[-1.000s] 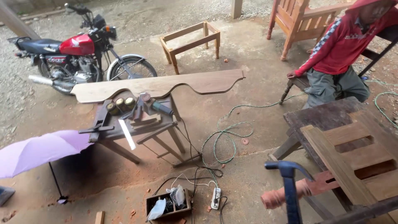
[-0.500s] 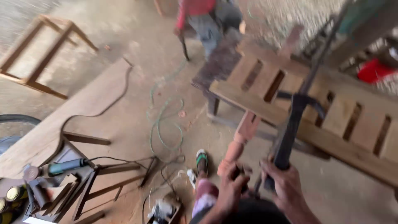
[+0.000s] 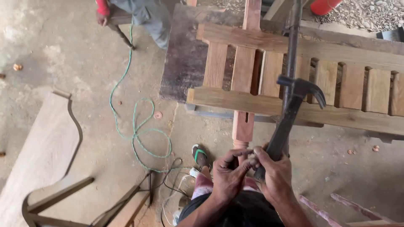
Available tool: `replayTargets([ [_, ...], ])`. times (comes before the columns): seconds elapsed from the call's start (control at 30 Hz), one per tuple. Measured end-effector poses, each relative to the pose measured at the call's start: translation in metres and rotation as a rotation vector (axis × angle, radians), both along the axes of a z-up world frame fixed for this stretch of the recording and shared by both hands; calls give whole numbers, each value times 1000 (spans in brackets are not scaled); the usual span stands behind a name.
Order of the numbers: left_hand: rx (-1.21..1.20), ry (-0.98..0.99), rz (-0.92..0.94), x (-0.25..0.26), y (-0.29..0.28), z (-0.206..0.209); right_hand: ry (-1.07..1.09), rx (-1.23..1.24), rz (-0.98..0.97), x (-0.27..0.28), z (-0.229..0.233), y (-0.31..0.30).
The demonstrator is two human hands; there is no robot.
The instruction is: The person repeatedly hammers nails into a wooden slatted frame using a claw hammer. They retrieve nails from a small stool, position them on the frame, and strike them with the hammer. The task continues across multiple sections of the frame.
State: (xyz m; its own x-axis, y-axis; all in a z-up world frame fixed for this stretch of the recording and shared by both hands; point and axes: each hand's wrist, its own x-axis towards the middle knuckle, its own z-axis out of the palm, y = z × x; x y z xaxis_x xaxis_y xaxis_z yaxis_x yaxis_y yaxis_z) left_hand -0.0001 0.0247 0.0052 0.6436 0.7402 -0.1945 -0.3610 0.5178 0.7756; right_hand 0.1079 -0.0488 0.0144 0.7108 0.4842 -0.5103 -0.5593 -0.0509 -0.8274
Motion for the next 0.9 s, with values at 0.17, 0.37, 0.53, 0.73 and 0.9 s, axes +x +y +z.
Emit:
replayTargets([
  [0.17,125,404,-124,-5,24,-29,-160,-108,-54,-7,-15,4],
  [0.37,-229,464,-727,6,56,-37,-357,-331,68,1,-31,-27],
  [0.53,-24,285,-819,19,62,-53,-463,-442,201,13,-40,-36],
  [0.73,530,309,-722,45,72,-34,-427,-550,294,47,-48,-23],
  [0.9,549,610,-722,80,87,-13,-350,-528,270,64,-34,2],
])
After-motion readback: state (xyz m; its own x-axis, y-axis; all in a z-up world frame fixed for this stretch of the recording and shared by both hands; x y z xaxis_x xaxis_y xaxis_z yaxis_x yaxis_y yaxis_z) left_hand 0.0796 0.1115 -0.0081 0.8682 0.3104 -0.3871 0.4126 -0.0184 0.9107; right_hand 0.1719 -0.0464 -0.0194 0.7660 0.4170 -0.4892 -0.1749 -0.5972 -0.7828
